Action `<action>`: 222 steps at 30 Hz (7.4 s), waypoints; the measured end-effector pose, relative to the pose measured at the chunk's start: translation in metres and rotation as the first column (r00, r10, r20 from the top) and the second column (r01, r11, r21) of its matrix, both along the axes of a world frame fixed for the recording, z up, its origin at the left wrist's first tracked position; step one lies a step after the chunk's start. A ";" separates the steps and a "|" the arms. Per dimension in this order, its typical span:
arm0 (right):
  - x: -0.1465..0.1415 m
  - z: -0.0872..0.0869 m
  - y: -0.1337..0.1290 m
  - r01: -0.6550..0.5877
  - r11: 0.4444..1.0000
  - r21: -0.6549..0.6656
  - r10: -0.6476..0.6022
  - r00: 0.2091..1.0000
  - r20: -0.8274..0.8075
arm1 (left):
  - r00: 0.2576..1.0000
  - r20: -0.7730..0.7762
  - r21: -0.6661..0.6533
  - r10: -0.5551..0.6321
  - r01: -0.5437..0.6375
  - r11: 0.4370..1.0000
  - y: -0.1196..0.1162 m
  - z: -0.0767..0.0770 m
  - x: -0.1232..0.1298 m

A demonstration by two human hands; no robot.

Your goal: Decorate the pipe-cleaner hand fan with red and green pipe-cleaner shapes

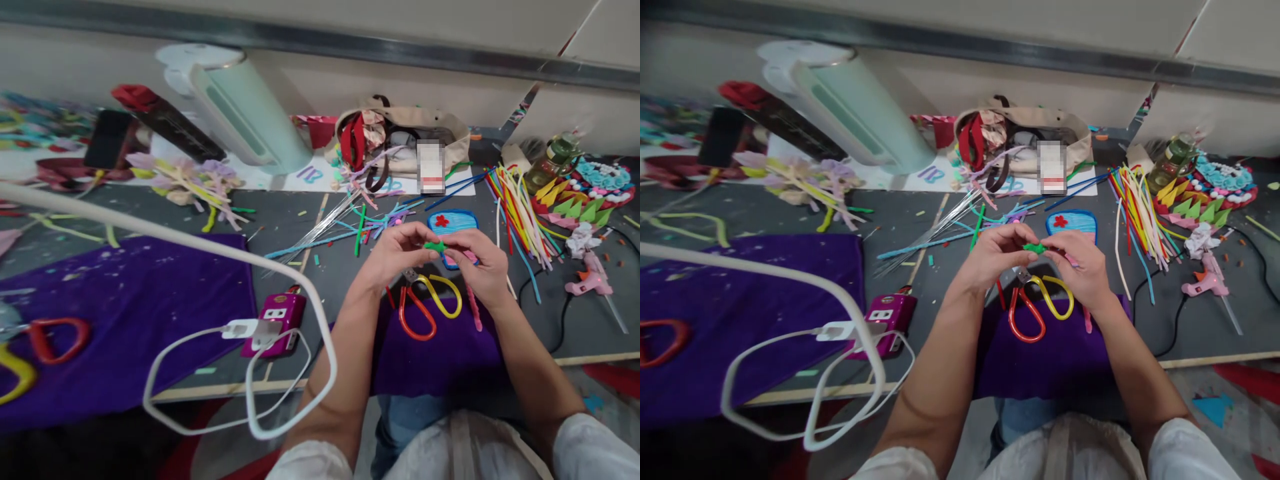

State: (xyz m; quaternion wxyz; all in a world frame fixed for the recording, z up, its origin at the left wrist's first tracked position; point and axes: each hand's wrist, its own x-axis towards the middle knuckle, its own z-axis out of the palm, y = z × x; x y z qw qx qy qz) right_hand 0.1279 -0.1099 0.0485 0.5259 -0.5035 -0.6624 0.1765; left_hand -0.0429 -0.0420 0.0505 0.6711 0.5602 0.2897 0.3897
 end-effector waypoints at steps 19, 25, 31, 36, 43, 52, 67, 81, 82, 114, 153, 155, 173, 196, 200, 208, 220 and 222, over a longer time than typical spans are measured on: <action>0.003 -0.015 0.000 0.119 0.986 0.113 -0.120 0.993 0.003 | 0.970 0.065 -0.119 0.234 -0.225 0.967 -0.012 -0.009 0.030; 0.003 -0.023 0.000 0.073 0.996 -0.059 -0.082 0.980 -0.181 | 0.976 0.076 -0.098 0.205 -0.197 0.975 -0.013 -0.012 0.028; 0.004 -0.028 0.003 0.033 0.999 -0.018 -0.036 0.973 -0.229 | 0.986 0.062 -0.098 0.153 -0.146 0.984 -0.012 -0.015 0.024; 0.003 -0.025 0.002 0.008 0.997 -0.073 -0.028 0.959 -0.284 | 0.990 0.075 -0.116 0.120 -0.111 0.987 -0.011 -0.015 0.025; 0.005 -0.025 0.003 -0.061 0.991 -0.122 0.020 0.949 -0.314 | 0.995 0.060 -0.097 0.083 -0.077 0.992 -0.010 -0.013 0.023; 0.007 -0.022 0.002 -0.072 0.994 -0.082 0.043 0.950 -0.309 | 0.998 -0.026 -0.139 0.049 -0.052 0.989 -0.008 -0.011 0.019; 0.002 -0.023 0.006 -0.133 0.973 -0.187 0.005 0.828 -0.560 | 0.997 0.027 -0.138 0.077 -0.073 0.988 -0.007 -0.013 0.021; -0.004 -0.028 0.005 0.013 0.985 -0.171 -0.098 0.861 -0.500 | 0.984 0.106 -0.183 0.146 -0.125 0.975 -0.010 -0.025 0.031; -0.004 -0.028 0.005 0.023 0.988 -0.154 -0.095 0.872 -0.480 | 0.983 0.113 -0.198 0.141 -0.117 0.973 -0.010 -0.025 0.031; 0.001 -0.037 0.006 0.146 0.987 -0.069 -0.160 0.936 -0.313 | 0.983 0.140 -0.250 0.120 -0.083 0.965 -0.014 -0.023 0.040; -0.006 -0.036 0.007 0.058 0.987 -0.152 -0.129 0.848 -0.515 | 0.943 0.231 -0.188 0.239 -0.198 0.962 -0.011 -0.037 0.049; -0.006 -0.037 0.007 0.073 0.987 -0.146 -0.137 0.860 -0.492 | 0.940 0.237 -0.180 0.245 -0.205 0.962 -0.012 -0.038 0.049; 0.001 -0.032 0.012 -0.198 0.931 -0.305 -0.127 0.609 -0.783 | 0.973 0.136 -0.099 0.187 -0.174 0.980 -0.010 -0.037 0.044; 0.001 -0.038 0.008 0.076 0.982 -0.175 -0.143 0.900 -0.411 | 0.964 0.087 0.119 0.252 -0.261 0.958 -0.008 -0.032 0.040; 0.000 -0.037 0.007 0.073 0.981 -0.179 -0.142 0.900 -0.412 | 0.953 0.120 0.062 0.278 -0.287 0.956 -0.009 -0.034 0.042; 0.003 -0.035 0.006 0.091 0.991 -0.095 -0.120 0.921 -0.371 | 0.952 0.143 -0.007 0.270 -0.272 0.962 -0.010 -0.035 0.043; 0.002 -0.029 0.005 0.163 0.987 0.000 -0.157 0.949 -0.273 | 0.939 0.229 -0.043 0.256 -0.253 0.966 -0.013 -0.037 0.049; 0.002 -0.029 0.004 0.164 0.986 0.008 -0.156 0.949 -0.274 | 0.937 0.227 -0.041 0.264 -0.261 0.964 -0.013 -0.037 0.050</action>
